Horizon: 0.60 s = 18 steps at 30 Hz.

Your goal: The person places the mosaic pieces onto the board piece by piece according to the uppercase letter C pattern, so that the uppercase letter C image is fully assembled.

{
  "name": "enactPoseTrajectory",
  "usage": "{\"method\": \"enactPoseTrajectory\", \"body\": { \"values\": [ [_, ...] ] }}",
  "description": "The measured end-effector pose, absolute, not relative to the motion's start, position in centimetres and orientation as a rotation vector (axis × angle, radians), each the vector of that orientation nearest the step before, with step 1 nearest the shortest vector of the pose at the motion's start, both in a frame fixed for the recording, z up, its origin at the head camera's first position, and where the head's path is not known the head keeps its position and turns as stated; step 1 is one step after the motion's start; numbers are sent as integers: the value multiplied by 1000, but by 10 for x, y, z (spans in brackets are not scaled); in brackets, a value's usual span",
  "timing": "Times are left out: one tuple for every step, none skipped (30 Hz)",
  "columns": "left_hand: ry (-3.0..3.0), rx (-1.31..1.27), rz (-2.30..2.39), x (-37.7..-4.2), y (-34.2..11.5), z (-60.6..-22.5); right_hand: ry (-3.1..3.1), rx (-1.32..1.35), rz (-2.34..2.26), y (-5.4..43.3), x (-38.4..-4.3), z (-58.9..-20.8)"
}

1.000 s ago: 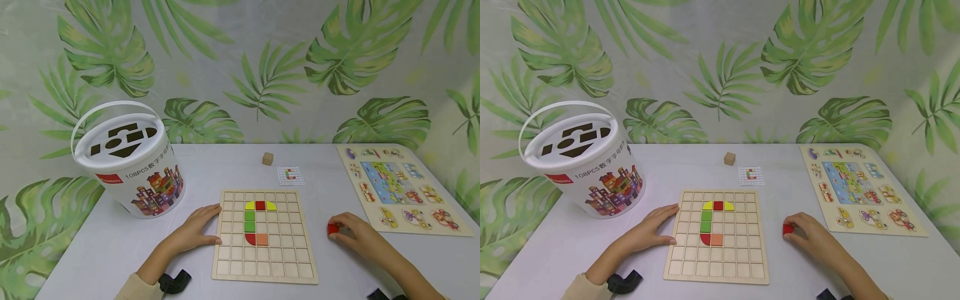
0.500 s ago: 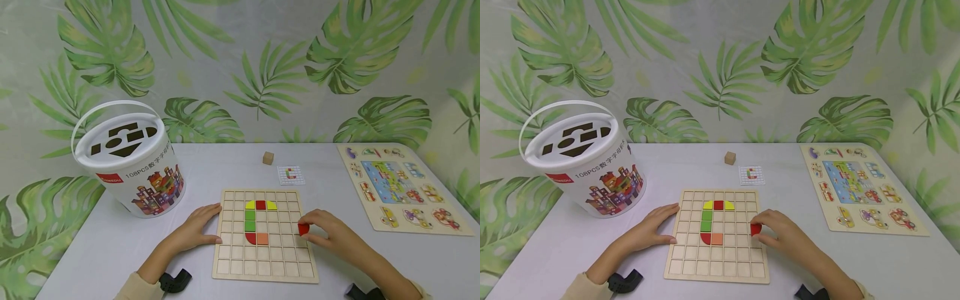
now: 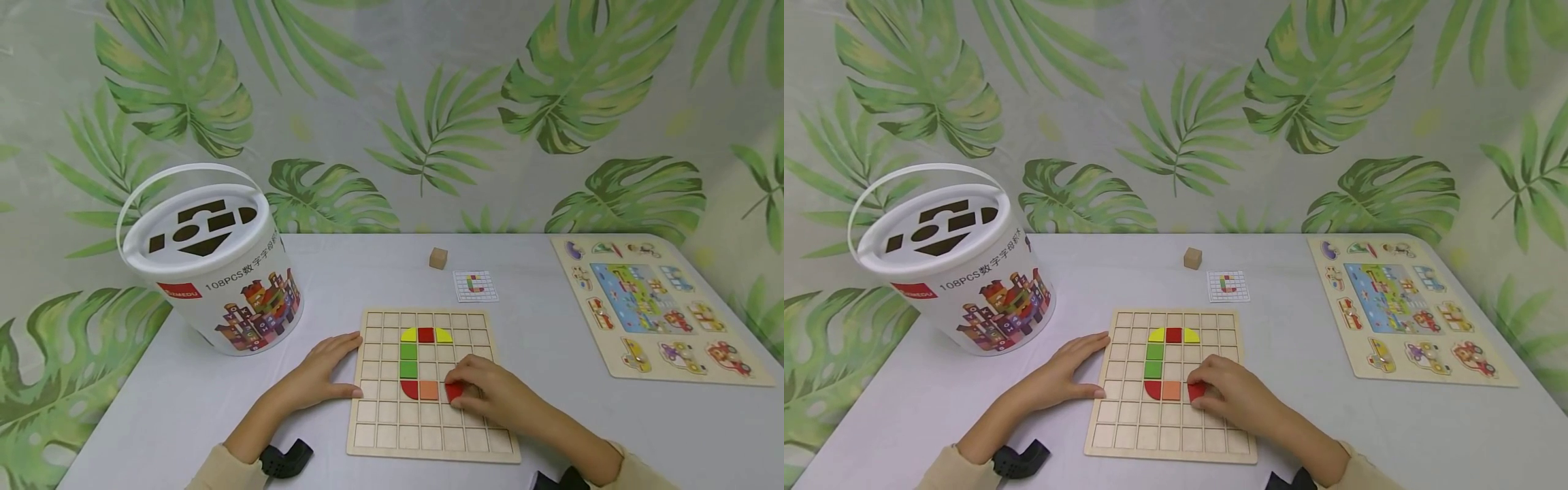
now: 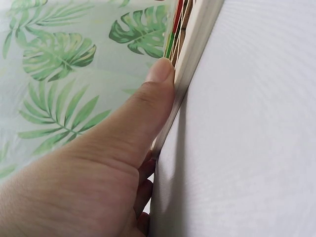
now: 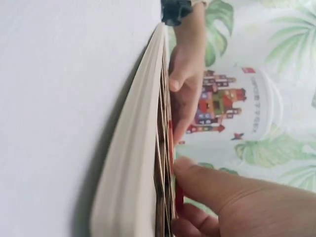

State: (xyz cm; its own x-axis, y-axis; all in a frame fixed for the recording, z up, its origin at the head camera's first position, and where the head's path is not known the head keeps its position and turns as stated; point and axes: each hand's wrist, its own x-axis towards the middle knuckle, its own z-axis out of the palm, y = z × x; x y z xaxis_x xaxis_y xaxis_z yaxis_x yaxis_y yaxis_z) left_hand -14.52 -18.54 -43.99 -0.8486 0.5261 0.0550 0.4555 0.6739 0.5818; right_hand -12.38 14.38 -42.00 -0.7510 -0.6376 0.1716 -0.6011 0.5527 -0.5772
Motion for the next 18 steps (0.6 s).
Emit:
{"method": "enactPoseTrajectory", "body": {
  "values": [
    [2766,814,912,-145,-185,-440,2720,-1089,-972,143,-124,-421],
    [2766,813,912,-145,-185,-440,2723,-1089,-968,142,-124,-422],
    [2766,813,912,-145,-185,-440,2726,-1083,-961,142,-124,-423],
    [2765,813,913,-145,-185,-440,2726,-1076,-955,141,-124,-423],
    [2764,813,913,-145,-185,-440,2725,-1066,-953,141,-124,-423],
    [2764,814,912,-145,-185,-440,2722,-1054,-953,141,-124,-423],
    [2764,815,912,-145,-185,-440,2724,-1042,-951,141,-124,-424],
    [2764,815,912,-145,-185,-440,2729,-1034,-949,141,-124,-424],
    [2764,815,911,-145,-185,-440,2730,-1029,-955,141,-124,-424],
    [2765,815,911,-145,-185,-440,2733,-1026,-963,140,-124,-425],
    [2767,814,910,-145,-185,-440,2736,-1023,-975,140,-124,-425],
    [2768,813,911,-145,-185,-440,2738,-1020,-985,139,-124,-426],
    [2768,812,913,-144,-186,-440,2746,-1018,-993,138,-124,-427],
    [2769,811,915,-144,-186,-440,2752,-1014,-1000,137,-124,-428],
    [2768,811,917,-144,-186,-440,2756,-1011,-1007,136,-124,-428],
    [2768,812,919,-144,-186,-440,2761,-1008,-1010,135,-124,-428],
    [2767,814,922,-144,-186,-440,2766,-1006,-1007,134,-124,-428],
    [2767,814,923,-144,-186,-440,2768,-994,-1000,134,-124,-428]
  ]
}}
